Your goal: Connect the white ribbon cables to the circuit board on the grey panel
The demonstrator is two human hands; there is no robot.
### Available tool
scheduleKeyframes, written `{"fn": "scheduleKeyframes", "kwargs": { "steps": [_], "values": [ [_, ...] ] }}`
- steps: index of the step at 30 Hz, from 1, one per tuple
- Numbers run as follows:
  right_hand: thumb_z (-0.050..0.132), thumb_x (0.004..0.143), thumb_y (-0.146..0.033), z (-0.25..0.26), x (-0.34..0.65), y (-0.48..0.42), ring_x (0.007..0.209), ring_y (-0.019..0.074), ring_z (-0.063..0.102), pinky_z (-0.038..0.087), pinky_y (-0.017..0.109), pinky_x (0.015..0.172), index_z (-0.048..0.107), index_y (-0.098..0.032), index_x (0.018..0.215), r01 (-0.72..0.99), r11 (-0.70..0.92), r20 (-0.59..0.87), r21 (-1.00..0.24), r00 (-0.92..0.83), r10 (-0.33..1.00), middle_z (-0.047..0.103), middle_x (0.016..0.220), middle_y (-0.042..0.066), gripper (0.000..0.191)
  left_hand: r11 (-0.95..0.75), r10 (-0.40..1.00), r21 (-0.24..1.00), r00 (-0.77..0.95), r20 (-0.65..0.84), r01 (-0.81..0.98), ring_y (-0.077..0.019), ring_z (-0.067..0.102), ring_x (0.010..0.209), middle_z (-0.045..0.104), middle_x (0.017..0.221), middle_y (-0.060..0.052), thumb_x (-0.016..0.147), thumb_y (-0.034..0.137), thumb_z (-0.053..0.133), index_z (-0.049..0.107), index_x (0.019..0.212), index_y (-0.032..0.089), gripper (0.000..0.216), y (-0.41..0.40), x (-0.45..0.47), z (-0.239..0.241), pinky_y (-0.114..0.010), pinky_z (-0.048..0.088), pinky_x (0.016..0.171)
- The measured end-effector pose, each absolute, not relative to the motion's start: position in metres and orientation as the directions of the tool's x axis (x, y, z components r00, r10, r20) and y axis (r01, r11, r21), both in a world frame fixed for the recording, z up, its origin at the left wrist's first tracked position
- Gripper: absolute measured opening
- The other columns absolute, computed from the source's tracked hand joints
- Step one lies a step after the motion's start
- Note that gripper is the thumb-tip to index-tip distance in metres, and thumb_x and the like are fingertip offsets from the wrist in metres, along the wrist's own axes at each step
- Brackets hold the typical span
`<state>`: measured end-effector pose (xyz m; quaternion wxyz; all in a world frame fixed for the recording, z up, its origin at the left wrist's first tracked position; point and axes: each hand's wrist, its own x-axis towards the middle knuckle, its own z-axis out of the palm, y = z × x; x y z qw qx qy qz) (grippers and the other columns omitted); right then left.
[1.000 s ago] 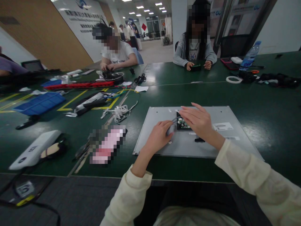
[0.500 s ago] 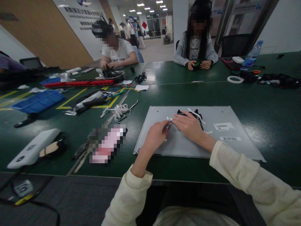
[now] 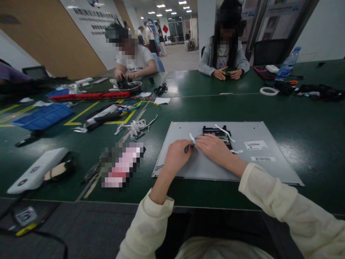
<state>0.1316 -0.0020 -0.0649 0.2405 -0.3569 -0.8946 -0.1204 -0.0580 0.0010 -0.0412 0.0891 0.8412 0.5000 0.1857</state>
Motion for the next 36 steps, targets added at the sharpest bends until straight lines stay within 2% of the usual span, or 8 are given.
{"fn": "scheduleKeyframes", "kwargs": {
  "steps": [5,13,21,36],
  "values": [
    [0.053,0.088,-0.010,-0.065,0.128,-0.003,0.114,0.0229,0.056,0.042,0.041,0.099,0.066,-0.012,0.104,0.698,0.714,0.476,0.051,-0.646,0.597,0.068,0.110,0.012,0.020,-0.473,0.880,0.349,0.415,0.230,0.809,-0.0211,0.062,0.099,0.070,0.101,-0.003,0.078,0.012,0.052,0.065,0.095,0.022,0.023,0.000,-0.056,-0.041,-0.034,0.045,0.093],
    [0.052,0.089,-0.010,-0.067,0.128,-0.004,0.117,0.0242,0.055,0.043,0.042,0.098,0.063,-0.010,0.114,0.702,0.712,0.498,0.020,-0.625,0.602,0.063,0.120,0.014,0.028,-0.475,0.879,0.357,0.418,0.230,0.804,-0.0208,0.062,0.098,0.070,0.101,-0.003,0.078,0.011,0.051,0.064,0.094,0.021,0.023,0.002,-0.057,-0.042,-0.034,0.045,0.093],
    [0.050,0.090,-0.011,-0.068,0.127,-0.004,0.115,0.0248,0.055,0.042,0.042,0.099,0.067,-0.011,0.104,0.693,0.720,0.456,0.039,-0.653,0.604,0.066,0.113,0.013,0.022,-0.460,0.887,0.352,0.410,0.211,0.815,-0.0210,0.062,0.099,0.069,0.101,-0.003,0.079,0.012,0.051,0.064,0.095,0.022,0.022,0.003,-0.057,-0.044,-0.035,0.045,0.094],
    [0.046,0.090,-0.010,-0.075,0.126,-0.002,0.117,0.0243,0.055,0.040,0.044,0.101,0.061,-0.008,0.115,0.643,0.765,0.441,0.012,-0.690,0.573,0.061,0.121,0.018,0.029,-0.500,0.866,0.375,0.447,0.224,0.781,-0.0209,0.061,0.101,0.068,0.103,-0.004,0.078,0.010,0.049,0.064,0.097,0.021,0.026,0.006,-0.059,-0.047,-0.035,0.045,0.095]
  ]
}}
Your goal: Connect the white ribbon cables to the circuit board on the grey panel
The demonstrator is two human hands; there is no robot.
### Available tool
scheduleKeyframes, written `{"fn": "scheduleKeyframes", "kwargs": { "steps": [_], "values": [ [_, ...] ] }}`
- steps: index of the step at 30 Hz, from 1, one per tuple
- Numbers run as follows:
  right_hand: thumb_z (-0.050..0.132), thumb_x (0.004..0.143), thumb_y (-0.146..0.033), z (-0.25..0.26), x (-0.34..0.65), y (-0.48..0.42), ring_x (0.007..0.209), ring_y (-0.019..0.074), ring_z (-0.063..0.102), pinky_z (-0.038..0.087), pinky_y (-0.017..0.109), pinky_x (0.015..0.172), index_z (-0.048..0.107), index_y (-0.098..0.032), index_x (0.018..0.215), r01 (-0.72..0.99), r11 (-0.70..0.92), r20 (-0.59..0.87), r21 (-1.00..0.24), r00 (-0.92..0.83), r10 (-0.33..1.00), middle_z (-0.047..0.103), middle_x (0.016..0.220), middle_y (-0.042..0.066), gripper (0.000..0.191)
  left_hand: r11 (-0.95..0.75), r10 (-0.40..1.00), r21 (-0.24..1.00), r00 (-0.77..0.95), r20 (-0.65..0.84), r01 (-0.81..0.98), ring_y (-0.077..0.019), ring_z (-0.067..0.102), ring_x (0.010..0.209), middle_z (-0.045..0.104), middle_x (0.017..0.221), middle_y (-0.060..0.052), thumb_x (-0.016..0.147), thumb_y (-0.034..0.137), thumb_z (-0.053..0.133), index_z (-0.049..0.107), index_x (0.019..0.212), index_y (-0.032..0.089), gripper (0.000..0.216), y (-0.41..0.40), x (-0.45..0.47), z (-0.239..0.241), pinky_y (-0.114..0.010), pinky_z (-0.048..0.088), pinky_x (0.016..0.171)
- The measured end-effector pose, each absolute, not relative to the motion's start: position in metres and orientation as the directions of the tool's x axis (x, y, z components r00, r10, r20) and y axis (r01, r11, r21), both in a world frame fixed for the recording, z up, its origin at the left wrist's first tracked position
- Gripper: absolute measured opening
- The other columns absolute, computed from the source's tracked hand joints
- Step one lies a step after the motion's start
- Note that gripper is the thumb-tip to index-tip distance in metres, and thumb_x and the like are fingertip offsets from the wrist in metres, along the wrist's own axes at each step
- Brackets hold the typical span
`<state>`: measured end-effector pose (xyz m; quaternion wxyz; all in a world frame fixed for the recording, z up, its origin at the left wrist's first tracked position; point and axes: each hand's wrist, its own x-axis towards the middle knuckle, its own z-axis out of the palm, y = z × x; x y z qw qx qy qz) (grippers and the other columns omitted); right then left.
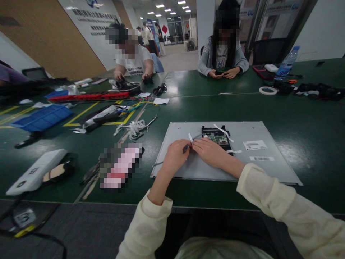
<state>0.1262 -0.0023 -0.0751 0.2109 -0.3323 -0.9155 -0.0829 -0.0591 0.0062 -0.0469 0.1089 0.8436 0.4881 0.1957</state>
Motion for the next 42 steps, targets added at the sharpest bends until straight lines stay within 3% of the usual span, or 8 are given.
{"fn": "scheduleKeyframes", "kwargs": {
  "steps": [5,10,21,31,37,42],
  "values": [
    [0.042,0.092,-0.012,-0.070,0.126,-0.004,0.116,0.0240,0.054,0.039,0.044,0.102,0.058,-0.008,0.116,0.650,0.759,0.421,-0.018,-0.684,0.596,0.061,0.120,0.017,0.029,-0.507,0.862,0.377,0.447,0.238,0.775,-0.0213,0.061,0.102,0.068,0.105,-0.005,0.077,0.009,0.051,0.063,0.099,0.020,0.027,0.007,-0.059,-0.049,-0.036,0.045,0.096],
    [0.047,0.091,-0.024,-0.058,0.124,-0.011,0.110,0.0246,0.055,0.037,0.045,0.102,0.058,-0.009,0.112,0.654,0.753,0.404,-0.070,-0.672,0.621,0.062,0.114,0.016,0.028,-0.528,0.848,0.381,0.449,0.281,0.759,-0.0213,0.058,0.109,0.063,0.117,-0.008,0.076,0.008,0.052,0.057,0.116,0.018,0.041,0.008,-0.059,-0.050,-0.036,0.045,0.097],
    [0.039,0.094,-0.020,-0.058,0.117,-0.029,0.106,0.0235,0.058,0.034,0.042,0.104,0.058,-0.004,0.114,0.669,0.742,0.364,0.032,-0.699,0.615,0.063,0.113,0.018,0.032,-0.519,0.855,0.351,0.479,0.198,0.780,-0.0208,0.055,0.116,0.064,0.121,-0.005,0.082,0.013,0.050,0.059,0.120,0.024,0.040,0.011,-0.060,-0.055,-0.039,0.041,0.102],
    [0.038,0.093,-0.012,-0.057,0.112,-0.034,0.096,0.0224,0.060,0.039,0.039,0.097,0.060,-0.006,0.104,0.684,0.722,0.311,0.105,-0.712,0.629,0.065,0.103,0.017,0.026,-0.454,0.891,0.259,0.438,0.123,0.852,-0.0227,0.041,0.133,0.054,0.135,-0.008,0.090,0.020,0.040,0.047,0.128,0.024,0.039,0.004,-0.053,-0.052,-0.048,0.033,0.105],
    [0.040,0.091,-0.010,-0.054,0.106,-0.041,0.093,0.0223,0.061,0.042,0.037,0.089,0.056,-0.007,0.104,0.694,0.702,0.289,0.159,-0.713,0.639,0.065,0.099,0.017,0.021,-0.403,0.915,0.243,0.396,0.080,0.882,-0.0232,0.053,0.121,0.059,0.127,-0.009,0.090,0.022,0.039,0.044,0.124,0.024,0.034,0.000,-0.046,-0.041,-0.047,0.036,0.100],
    [0.039,0.089,-0.008,-0.049,0.104,-0.045,0.087,0.0231,0.063,0.043,0.037,0.083,0.056,-0.010,0.092,0.697,0.702,0.244,0.145,-0.713,0.657,0.066,0.092,0.017,0.016,-0.297,0.947,0.187,0.314,-0.069,0.937,-0.0270,0.063,0.100,0.068,0.110,-0.008,0.082,0.028,0.052,0.049,0.116,0.023,0.035,0.032,-0.043,-0.026,-0.041,0.044,0.086]
  ]
}}
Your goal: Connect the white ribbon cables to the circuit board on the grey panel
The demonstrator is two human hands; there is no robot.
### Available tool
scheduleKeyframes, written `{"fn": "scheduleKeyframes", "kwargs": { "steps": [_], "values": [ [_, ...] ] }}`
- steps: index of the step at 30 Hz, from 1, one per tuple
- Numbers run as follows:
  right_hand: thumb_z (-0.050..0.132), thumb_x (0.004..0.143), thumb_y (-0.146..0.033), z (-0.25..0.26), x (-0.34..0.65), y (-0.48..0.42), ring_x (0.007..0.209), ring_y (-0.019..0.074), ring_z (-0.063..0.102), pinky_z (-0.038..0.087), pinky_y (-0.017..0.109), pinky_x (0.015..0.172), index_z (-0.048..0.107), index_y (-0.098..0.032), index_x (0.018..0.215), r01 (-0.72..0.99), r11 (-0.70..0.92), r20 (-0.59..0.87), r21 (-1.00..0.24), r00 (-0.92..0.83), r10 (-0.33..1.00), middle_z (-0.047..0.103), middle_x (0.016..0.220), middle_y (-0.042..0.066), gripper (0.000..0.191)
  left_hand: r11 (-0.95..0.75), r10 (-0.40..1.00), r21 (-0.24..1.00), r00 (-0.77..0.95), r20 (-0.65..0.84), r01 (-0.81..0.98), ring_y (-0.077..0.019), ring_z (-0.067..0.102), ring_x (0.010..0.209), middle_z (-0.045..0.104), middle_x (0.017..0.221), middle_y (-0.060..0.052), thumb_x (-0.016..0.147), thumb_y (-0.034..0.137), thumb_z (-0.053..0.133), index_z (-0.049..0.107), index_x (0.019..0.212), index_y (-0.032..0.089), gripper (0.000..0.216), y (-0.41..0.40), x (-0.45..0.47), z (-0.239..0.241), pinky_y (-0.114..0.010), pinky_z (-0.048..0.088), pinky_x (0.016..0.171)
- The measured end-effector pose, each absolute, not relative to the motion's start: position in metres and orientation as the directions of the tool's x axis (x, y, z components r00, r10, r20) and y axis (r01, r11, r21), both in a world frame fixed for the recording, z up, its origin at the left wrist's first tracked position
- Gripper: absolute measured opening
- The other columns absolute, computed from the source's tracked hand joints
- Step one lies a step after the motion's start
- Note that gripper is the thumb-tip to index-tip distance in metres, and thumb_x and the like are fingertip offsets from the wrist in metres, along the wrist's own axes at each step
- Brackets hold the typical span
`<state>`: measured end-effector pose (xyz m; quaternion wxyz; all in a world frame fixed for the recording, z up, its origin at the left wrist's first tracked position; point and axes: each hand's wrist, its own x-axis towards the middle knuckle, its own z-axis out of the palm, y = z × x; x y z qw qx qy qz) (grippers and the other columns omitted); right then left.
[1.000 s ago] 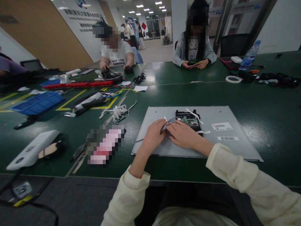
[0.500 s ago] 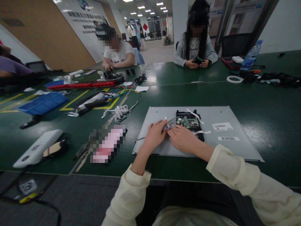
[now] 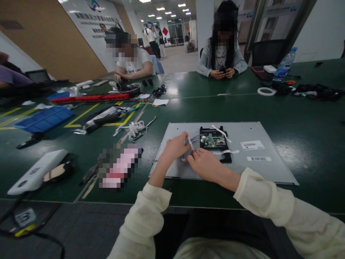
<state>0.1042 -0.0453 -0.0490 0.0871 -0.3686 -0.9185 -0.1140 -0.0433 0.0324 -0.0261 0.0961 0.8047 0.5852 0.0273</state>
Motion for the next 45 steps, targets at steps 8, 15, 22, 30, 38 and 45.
{"fn": "scheduleKeyframes", "kwargs": {
  "steps": [8,15,22,30,38,45],
  "values": [
    [0.042,0.089,-0.012,-0.046,0.108,-0.049,0.076,0.0212,0.063,0.042,0.038,0.083,0.059,-0.012,0.081,0.687,0.725,0.256,0.039,-0.708,0.658,0.067,0.079,0.012,0.019,-0.410,0.912,0.323,0.380,0.152,0.853,-0.0209,0.064,0.097,0.070,0.100,-0.007,0.083,0.024,0.049,0.064,0.099,0.018,0.023,0.100,-0.048,-0.045,-0.031,0.047,0.087],
    [0.041,0.093,-0.029,-0.046,0.110,-0.050,0.126,0.0249,0.044,0.028,0.044,0.107,0.061,-0.012,0.111,0.549,0.830,0.401,-0.101,-0.741,0.539,0.054,0.132,0.014,0.032,-0.471,0.878,0.359,0.388,0.281,0.806,-0.0212,0.057,0.115,0.063,0.122,-0.007,0.084,0.022,0.050,0.057,0.119,0.019,0.035,0.102,-0.052,-0.071,-0.036,0.041,0.102],
    [0.042,0.091,-0.034,-0.046,0.110,-0.056,0.141,0.0300,0.017,0.009,0.064,0.109,0.044,-0.021,0.137,0.470,0.859,0.257,-0.203,-0.821,0.510,0.033,0.151,0.009,0.048,-0.382,0.894,0.299,0.268,0.358,0.874,-0.0223,0.059,0.110,0.065,0.116,-0.007,0.085,0.018,0.048,0.057,0.114,0.020,0.030,0.089,-0.042,-0.051,-0.037,0.042,0.097],
    [0.042,0.093,-0.036,-0.052,0.115,-0.035,0.141,0.0314,0.016,0.016,0.063,0.109,0.046,-0.025,0.136,0.673,0.708,0.243,-0.214,-0.665,0.706,0.033,0.149,0.008,0.044,-0.323,0.904,0.284,0.205,0.376,0.903,-0.0232,0.054,0.115,0.061,0.122,-0.007,0.089,0.020,0.044,0.056,0.116,0.021,0.029,0.071,-0.037,-0.035,-0.042,0.034,0.103],
    [0.036,0.096,-0.034,-0.075,0.155,0.024,0.141,0.0328,0.015,0.019,0.065,0.105,0.043,-0.022,0.137,0.906,0.385,0.254,-0.174,-0.336,0.907,0.031,0.150,0.014,0.044,-0.325,0.916,0.302,0.219,0.336,0.896,-0.0214,0.057,0.109,0.063,0.116,-0.005,0.089,0.021,0.044,0.057,0.112,0.022,0.026,0.068,-0.038,-0.034,-0.039,0.038,0.100],
    [0.031,0.096,-0.036,-0.090,0.235,0.060,0.138,0.0365,0.021,0.024,0.067,0.100,0.044,-0.021,0.134,0.990,0.021,0.254,-0.140,0.015,0.967,0.033,0.148,0.013,0.044,-0.376,0.910,0.296,0.290,0.296,0.878,-0.0213,0.057,0.107,0.064,0.111,-0.006,0.089,0.023,0.044,0.059,0.106,0.021,0.022,0.071,-0.039,-0.040,-0.040,0.040,0.099]
  ]
}}
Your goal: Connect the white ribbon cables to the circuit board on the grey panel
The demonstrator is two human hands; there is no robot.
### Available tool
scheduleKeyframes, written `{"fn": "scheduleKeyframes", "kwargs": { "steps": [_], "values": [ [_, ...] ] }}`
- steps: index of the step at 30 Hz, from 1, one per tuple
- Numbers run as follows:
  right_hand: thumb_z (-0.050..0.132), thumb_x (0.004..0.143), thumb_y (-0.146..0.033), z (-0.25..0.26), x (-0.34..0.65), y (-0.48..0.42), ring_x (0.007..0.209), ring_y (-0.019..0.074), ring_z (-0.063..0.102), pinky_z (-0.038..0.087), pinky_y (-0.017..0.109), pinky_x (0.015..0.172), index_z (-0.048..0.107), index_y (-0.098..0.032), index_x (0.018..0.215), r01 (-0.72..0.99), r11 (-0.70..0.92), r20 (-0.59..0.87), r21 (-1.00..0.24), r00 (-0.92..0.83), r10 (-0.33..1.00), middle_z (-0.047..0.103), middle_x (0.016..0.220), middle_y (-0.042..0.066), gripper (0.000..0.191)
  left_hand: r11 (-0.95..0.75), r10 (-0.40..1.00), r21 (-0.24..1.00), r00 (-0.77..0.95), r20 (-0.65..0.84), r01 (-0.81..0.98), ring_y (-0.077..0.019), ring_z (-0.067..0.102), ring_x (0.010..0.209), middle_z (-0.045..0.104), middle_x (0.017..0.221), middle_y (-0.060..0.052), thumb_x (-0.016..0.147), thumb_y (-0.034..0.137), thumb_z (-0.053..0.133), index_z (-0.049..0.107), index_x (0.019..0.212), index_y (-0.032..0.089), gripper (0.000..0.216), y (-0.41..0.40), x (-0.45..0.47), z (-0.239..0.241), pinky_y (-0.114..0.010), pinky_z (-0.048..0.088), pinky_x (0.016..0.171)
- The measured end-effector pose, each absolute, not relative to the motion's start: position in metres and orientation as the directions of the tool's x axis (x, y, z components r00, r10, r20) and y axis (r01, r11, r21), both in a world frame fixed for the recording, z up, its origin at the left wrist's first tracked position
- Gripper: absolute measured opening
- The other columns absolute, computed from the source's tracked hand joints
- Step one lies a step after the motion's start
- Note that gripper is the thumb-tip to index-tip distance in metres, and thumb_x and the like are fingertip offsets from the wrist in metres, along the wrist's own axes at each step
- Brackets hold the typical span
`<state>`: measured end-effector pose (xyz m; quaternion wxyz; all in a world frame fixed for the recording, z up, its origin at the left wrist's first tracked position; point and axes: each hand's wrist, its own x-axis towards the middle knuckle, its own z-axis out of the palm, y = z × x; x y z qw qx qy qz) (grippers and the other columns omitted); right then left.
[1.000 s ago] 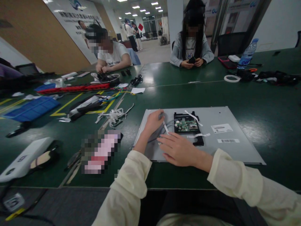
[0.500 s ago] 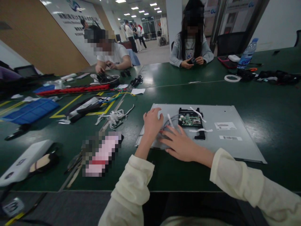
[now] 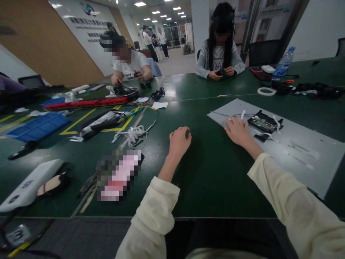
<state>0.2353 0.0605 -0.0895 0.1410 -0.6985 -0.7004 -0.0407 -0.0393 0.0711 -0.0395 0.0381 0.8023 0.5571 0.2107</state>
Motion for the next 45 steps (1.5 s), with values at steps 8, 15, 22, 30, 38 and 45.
{"fn": "scheduleKeyframes", "kwargs": {
  "steps": [8,15,22,30,38,45],
  "values": [
    [0.035,0.092,-0.033,-0.084,0.256,0.047,0.135,0.0365,0.025,0.026,0.063,0.102,0.049,-0.020,0.132,0.997,0.014,0.359,-0.079,0.015,0.933,0.038,0.144,0.013,0.044,-0.401,0.906,0.286,0.331,0.264,0.870,-0.0229,0.057,0.109,0.063,0.114,-0.006,0.091,0.029,0.044,0.058,0.108,0.022,0.023,0.065,-0.037,-0.037,-0.044,0.039,0.100],
    [0.032,0.090,-0.020,-0.091,0.270,0.049,0.129,0.0272,0.039,0.033,0.044,0.106,0.058,-0.015,0.124,0.979,0.163,0.216,-0.122,-0.135,0.967,0.047,0.139,0.011,0.043,-0.413,0.908,0.281,0.368,0.200,0.866,-0.0231,0.058,0.106,0.065,0.109,-0.006,0.091,0.027,0.044,0.062,0.101,0.022,0.021,0.065,-0.038,-0.040,-0.051,0.036,0.103],
    [0.031,0.090,-0.014,-0.118,0.300,0.063,0.135,0.0264,0.033,0.033,0.046,0.106,0.042,-0.020,0.141,0.982,0.130,0.165,-0.135,-0.107,0.980,0.038,0.149,0.005,0.053,-0.436,0.899,0.282,0.400,0.178,0.855,-0.0221,0.058,0.104,0.066,0.105,-0.005,0.091,0.025,0.043,0.062,0.098,0.022,0.021,0.065,-0.039,-0.042,-0.051,0.035,0.103],
    [0.031,0.090,-0.013,-0.120,0.308,0.067,0.131,0.0270,0.038,0.035,0.046,0.103,0.046,-0.020,0.139,0.994,-0.001,0.223,-0.106,0.024,0.975,0.043,0.144,0.011,0.052,-0.417,0.908,0.264,0.385,0.165,0.870,-0.0228,0.058,0.104,0.066,0.103,-0.006,0.090,0.024,0.043,0.063,0.096,0.022,0.021,0.064,-0.038,-0.041,-0.052,0.035,0.102],
    [0.031,0.092,-0.017,-0.123,0.336,0.070,0.124,0.0289,0.044,0.038,0.046,0.095,0.056,-0.023,0.131,0.974,-0.195,0.303,-0.111,0.220,0.927,0.048,0.135,0.016,0.048,-0.444,0.895,0.276,0.406,0.186,0.852,-0.0231,0.058,0.103,0.065,0.102,-0.005,0.090,0.025,0.043,0.062,0.095,0.022,0.020,0.063,-0.038,-0.043,-0.058,0.033,0.103],
    [0.034,0.088,-0.016,-0.122,0.346,0.063,0.120,0.0321,0.045,0.039,0.047,0.092,0.059,-0.023,0.127,0.946,-0.301,0.318,-0.121,0.324,0.891,0.050,0.132,0.017,0.047,-0.443,0.896,0.287,0.409,0.173,0.850,-0.0226,0.058,0.103,0.065,0.103,-0.006,0.091,0.026,0.043,0.062,0.094,0.021,0.020,0.062,-0.039,-0.043,-0.059,0.031,0.104]
  ]
}}
